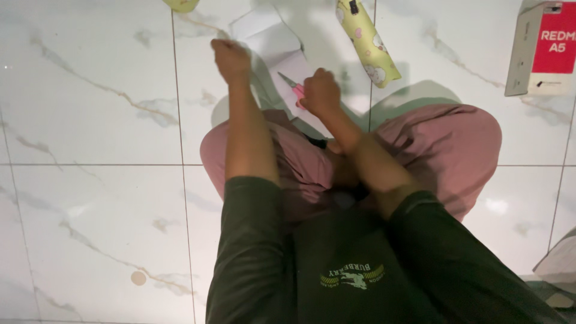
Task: The person wraps a cylindrical object with patterned paper, folds the ends, secures them with tape, cuts the paper with scissors, and ties a ribbon around the package.
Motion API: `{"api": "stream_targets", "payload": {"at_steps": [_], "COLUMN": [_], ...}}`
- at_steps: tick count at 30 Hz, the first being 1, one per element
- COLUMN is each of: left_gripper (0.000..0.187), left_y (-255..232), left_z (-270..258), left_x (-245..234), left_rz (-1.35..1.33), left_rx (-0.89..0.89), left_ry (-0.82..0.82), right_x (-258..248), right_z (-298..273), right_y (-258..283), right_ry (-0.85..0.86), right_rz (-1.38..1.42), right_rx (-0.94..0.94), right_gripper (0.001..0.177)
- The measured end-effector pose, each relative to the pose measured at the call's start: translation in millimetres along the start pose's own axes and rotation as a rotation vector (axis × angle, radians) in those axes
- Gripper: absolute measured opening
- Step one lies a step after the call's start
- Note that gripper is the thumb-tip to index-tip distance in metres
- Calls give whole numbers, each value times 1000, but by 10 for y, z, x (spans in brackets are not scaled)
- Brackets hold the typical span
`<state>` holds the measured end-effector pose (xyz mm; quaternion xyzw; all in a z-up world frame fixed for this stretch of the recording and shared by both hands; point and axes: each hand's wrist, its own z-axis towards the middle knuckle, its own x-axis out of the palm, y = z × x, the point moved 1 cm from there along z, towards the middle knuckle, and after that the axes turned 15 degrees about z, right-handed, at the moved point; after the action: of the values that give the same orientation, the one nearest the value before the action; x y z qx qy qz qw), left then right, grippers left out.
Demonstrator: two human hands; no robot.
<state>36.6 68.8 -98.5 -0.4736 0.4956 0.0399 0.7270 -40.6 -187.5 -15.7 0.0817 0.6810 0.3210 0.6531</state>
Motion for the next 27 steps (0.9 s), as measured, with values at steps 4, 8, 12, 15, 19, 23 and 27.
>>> {"api": "stream_targets", "payload": {"at_steps": [4, 8, 12, 15, 19, 23, 27], "left_gripper": [14, 14, 8, 16, 38, 47, 51], "left_y": [-144, -769, -1293, -1653, -1985, -2017, -1855], "left_z": [51, -158, -957, -1373, -1685, -1856, -1898], "left_x": [-286, -734, -1103, -1161, -1043, -903, -749], "left_rz": [-110, -850, -1114, -1119, -1192, -1188, -1070], "left_rx": [22, 207, 133, 117, -10, 38, 111], "left_ry": [-165, 96, 573, 724, 874, 853, 753], "right_x": [326, 399, -23, -746, -1520, -1823, -1843], "right_z": [72, 13, -96, -199, -301, -346, -384], "right_y": [-105, -235, -396, -552, -394, -116, -140], "right_ry": [256, 284, 160, 24, 74, -73, -397], "right_rz": [46, 276, 750, 932, 1291, 934, 369], "right_rx": [179, 99, 64, 194, 157, -23, -322], "right_gripper": [20, 17, 16, 19, 34, 66, 77]}}
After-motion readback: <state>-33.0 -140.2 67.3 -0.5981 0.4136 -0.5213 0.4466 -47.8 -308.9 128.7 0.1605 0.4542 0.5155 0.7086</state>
